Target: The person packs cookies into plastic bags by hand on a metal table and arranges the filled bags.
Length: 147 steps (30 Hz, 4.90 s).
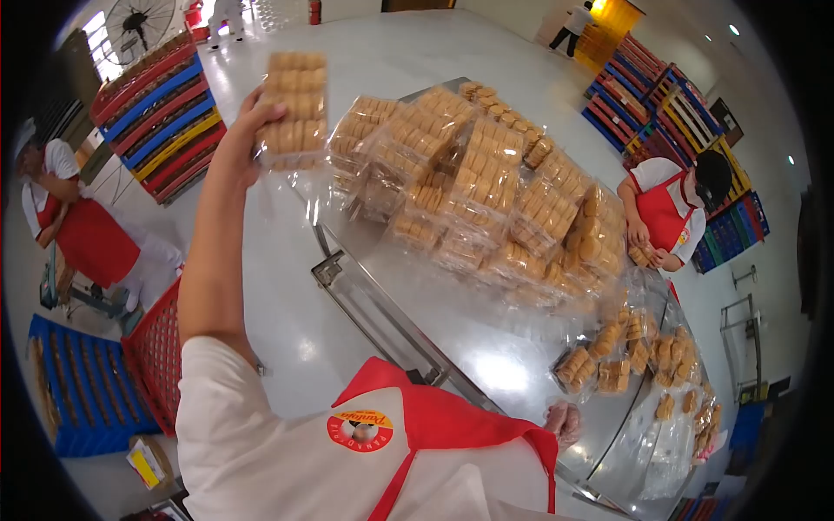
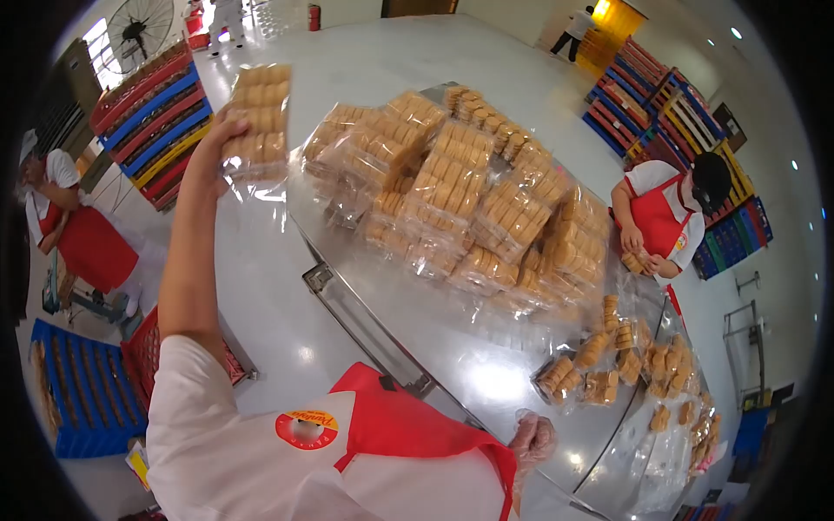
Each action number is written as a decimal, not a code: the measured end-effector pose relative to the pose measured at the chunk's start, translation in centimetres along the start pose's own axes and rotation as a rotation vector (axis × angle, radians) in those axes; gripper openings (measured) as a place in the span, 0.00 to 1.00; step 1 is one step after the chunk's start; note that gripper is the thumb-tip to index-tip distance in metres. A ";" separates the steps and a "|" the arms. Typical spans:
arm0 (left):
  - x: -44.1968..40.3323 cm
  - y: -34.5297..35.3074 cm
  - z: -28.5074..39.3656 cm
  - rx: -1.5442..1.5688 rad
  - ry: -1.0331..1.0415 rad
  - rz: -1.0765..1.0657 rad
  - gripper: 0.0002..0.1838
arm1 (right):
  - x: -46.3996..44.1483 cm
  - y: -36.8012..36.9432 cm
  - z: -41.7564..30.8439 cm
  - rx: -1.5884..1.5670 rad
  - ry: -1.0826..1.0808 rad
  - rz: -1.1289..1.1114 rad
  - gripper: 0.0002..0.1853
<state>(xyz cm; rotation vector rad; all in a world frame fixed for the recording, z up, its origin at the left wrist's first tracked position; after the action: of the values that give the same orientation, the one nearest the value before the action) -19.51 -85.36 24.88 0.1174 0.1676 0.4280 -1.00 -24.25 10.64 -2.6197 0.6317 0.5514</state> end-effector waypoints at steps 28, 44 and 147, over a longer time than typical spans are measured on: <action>-13.5 1.4 -13.0 0.021 -0.399 -0.218 0.48 | 17.6 -5.5 5.9 -0.050 0.912 0.423 0.17; -4.2 21.7 -1.9 -1.675 0.239 -0.481 0.43 | 22.6 -6.7 13.5 0.066 1.008 0.370 0.15; 55.0 68.9 -28.4 -0.995 0.178 -0.637 0.22 | -6.3 -54.1 28.8 0.796 0.176 -0.132 0.28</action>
<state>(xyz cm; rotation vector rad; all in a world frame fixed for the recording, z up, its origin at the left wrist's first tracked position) -3.26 2.28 -0.26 -0.9355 0.1418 -0.1507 12.66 35.47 3.96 -1.9360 0.5698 0.0017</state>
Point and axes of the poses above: each hand's wrist, its own x-axis away from the middle knuckle, its own y-axis out of the palm, z = x × y, the point moved 4 cm from there along -x, towards the middle knuckle, and after that the axes turned 12 degrees about -x, right-handed, at the moved point
